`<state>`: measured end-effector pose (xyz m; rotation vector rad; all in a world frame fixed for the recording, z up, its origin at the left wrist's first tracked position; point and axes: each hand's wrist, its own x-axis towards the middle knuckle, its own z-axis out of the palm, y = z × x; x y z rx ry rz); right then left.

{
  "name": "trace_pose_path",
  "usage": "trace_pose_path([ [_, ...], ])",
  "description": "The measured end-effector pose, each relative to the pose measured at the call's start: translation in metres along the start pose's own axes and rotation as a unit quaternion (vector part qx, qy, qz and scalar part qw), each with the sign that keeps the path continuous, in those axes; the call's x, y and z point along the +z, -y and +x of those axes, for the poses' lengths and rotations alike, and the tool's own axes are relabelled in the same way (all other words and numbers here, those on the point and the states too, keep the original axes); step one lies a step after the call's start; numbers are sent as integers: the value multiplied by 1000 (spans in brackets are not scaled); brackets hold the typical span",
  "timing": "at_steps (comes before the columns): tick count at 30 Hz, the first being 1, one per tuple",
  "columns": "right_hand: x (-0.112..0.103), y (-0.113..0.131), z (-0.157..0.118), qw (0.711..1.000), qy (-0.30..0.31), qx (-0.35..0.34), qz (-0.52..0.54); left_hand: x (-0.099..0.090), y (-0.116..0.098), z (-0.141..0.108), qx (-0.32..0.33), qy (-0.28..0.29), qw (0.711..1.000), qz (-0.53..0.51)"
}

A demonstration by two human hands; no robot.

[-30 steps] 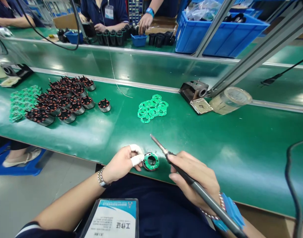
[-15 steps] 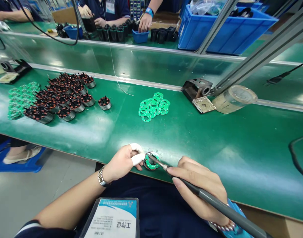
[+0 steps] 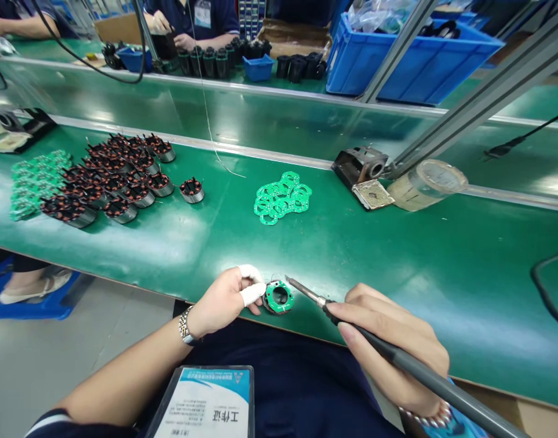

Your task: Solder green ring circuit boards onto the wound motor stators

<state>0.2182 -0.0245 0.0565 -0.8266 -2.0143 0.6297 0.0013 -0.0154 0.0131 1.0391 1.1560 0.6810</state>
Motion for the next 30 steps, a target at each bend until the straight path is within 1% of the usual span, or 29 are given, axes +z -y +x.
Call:
trace_pose_path([
  [3,-10,-10,2,998,-47,23,-46,0,0,-1,0,-1,1000,17],
  [5,-24,-26,6,987,-101,45,-118,-1,1,-2,0,-2,1000,23],
  [7,-47,-53,12,958,-157,69,-228,-1,3,-1,2,1,1000,25],
  [10,-90,-101,23,893,-257,102,-354,0,4,-1,11,1,1000,27],
  [11,-103,-116,27,874,-278,126,-378,0,4,-1,15,-1,1000,26],
  [12,-113,-129,30,869,-271,158,-382,1,4,-2,20,-4,1000,24],
  [13,-119,-137,33,874,-261,170,-373,1,4,-2,24,-8,999,20],
  [14,-120,-142,35,881,-250,179,-360,2,4,-3,29,-14,999,15],
  [15,-117,-141,35,889,-238,186,-343,2,3,-4,34,-20,999,10],
  [16,-109,-136,34,900,-227,187,-323,3,3,-5,38,-26,999,7],
  [18,-82,-111,27,923,-196,182,-276,5,2,-6,46,-39,998,5],
  [19,-65,-95,21,944,-167,162,-236,6,1,-7,48,-45,998,2],
  [20,-46,-78,15,962,-123,131,-204,8,1,-7,49,-50,998,-3],
  [21,-28,-62,9,979,-64,97,-170,9,0,-8,47,-55,997,-11],
  [22,-10,-49,2,989,-7,66,-129,11,0,-8,44,-59,997,-21],
  [23,7,-39,-3,994,25,50,-89,13,0,-8,40,-61,997,-31],
  [24,21,-32,-8,996,45,49,-60,14,0,-8,37,-60,997,-38],
  [26,42,-29,-13,996,51,64,-28,14,1,-8,34,-51,997,-41],
  [28,52,-33,-14,996,47,78,-16,10,3,-10,47,-37,998,-18],
  [30,53,-38,-12,996,50,75,-8,2,6,-12,99,-31,992,68],
])
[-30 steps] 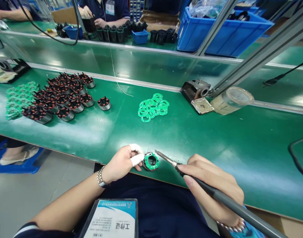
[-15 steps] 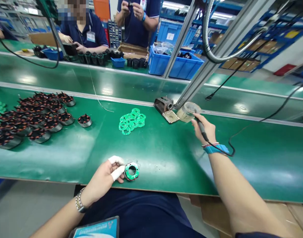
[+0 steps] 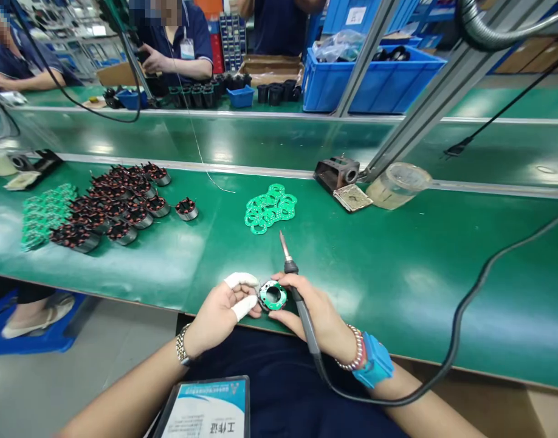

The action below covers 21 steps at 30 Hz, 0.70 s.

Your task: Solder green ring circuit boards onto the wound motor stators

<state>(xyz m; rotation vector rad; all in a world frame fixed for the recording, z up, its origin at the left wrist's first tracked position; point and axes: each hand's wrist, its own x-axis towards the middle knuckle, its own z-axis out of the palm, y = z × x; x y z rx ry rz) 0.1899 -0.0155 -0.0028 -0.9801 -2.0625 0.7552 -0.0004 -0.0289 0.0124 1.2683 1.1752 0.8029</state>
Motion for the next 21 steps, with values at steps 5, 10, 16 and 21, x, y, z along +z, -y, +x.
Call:
trace_pose_path([
  [5,-4,-2,3,1000,3,-11,1,-14,9,-5,256,-23,888,383],
  [10,-2,-1,2,1000,5,-18,-3,-17,5,-2,377,-34,784,493],
  [16,-3,-1,2,1000,9,-18,3,-17,1,-2,395,-14,759,517],
  [21,-4,-1,3,1000,11,-18,-2,-17,9,-1,406,-37,750,520],
])
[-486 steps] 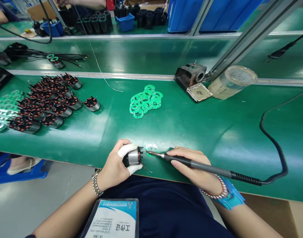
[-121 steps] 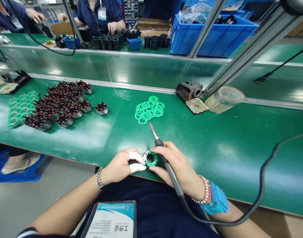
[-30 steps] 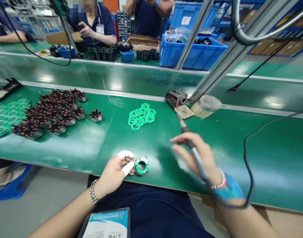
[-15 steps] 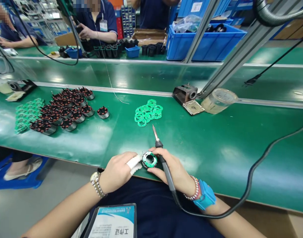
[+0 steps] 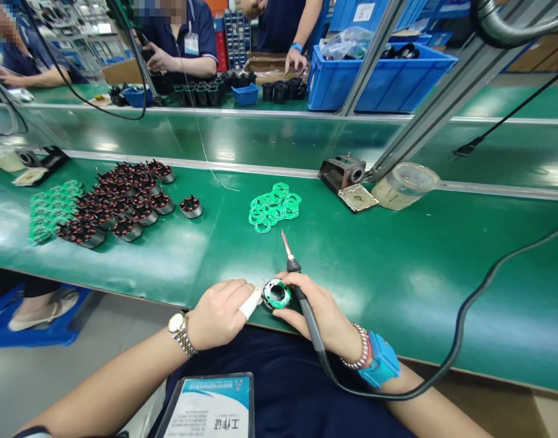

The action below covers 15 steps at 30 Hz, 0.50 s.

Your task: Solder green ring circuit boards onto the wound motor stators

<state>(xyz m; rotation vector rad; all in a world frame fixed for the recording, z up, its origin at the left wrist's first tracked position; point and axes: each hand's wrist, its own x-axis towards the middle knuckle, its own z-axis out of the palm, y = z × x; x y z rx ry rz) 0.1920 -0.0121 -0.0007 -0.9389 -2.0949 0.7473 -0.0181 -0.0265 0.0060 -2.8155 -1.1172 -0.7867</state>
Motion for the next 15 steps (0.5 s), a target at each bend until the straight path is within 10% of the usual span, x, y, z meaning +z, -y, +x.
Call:
trace_pose_path([
  [6,2,1,-1,1000,-5,-1,-6,7,1,5,34,-18,999,24],
  [15,9,6,-4,999,-33,19,-6,23,-28,-8,-95,-47,994,22],
])
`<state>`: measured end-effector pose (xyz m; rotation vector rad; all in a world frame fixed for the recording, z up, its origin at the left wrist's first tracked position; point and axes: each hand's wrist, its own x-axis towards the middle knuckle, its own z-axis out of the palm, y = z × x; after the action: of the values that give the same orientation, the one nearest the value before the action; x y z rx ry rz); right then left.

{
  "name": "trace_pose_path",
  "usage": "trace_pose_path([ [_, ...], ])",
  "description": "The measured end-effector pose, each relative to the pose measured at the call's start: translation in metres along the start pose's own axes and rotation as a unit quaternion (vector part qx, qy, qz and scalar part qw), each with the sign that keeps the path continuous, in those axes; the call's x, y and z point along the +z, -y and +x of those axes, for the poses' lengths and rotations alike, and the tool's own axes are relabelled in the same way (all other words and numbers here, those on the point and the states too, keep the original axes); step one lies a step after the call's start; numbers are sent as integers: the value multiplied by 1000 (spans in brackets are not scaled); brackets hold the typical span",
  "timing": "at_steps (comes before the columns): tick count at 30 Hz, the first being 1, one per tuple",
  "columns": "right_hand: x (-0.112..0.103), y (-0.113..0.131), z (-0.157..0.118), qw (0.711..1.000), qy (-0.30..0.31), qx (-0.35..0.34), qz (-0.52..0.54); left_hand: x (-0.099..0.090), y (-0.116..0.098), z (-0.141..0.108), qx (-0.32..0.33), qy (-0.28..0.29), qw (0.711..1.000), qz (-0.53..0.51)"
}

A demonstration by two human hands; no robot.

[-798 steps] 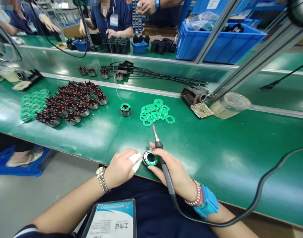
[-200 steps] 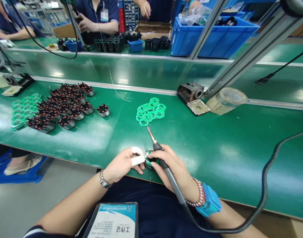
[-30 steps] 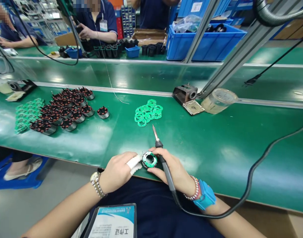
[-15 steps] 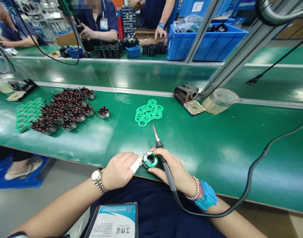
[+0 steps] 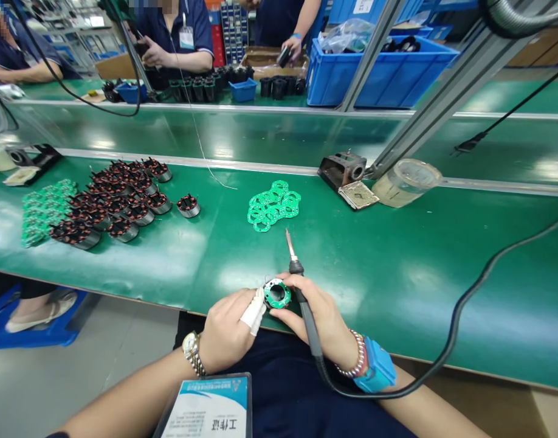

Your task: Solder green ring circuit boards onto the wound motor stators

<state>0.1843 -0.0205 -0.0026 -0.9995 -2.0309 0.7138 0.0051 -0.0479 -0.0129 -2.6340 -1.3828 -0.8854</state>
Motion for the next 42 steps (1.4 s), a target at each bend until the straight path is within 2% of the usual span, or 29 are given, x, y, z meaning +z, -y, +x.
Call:
trace_pose_path([
  [5,-2,-2,1,1000,5,-1,1,6,-7,-6,-2,-21,999,24],
  [9,-14,-9,5,997,62,3,40,2,-1,-6,-10,10,997,-76],
  [13,-21,-9,5,998,56,13,21,-7,11,-3,12,23,988,-154],
  [16,-18,-5,3,998,54,11,11,-13,22,5,17,17,993,-116],
  [20,-15,-5,2,998,58,17,19,-19,33,15,68,16,995,-77],
  [25,-13,-5,0,999,49,7,12,-20,33,21,125,7,991,-45],
  [27,-11,-4,0,999,40,-2,3,-16,29,23,103,5,994,-39],
  [32,-6,0,-1,1000,13,3,-17,-4,16,21,-23,-10,997,-79],
  [37,-5,-1,-1,1000,7,3,-12,1,7,3,-48,31,991,-120],
  [42,-9,-5,6,998,45,-15,30,1,2,-1,-122,22,973,-196],
])
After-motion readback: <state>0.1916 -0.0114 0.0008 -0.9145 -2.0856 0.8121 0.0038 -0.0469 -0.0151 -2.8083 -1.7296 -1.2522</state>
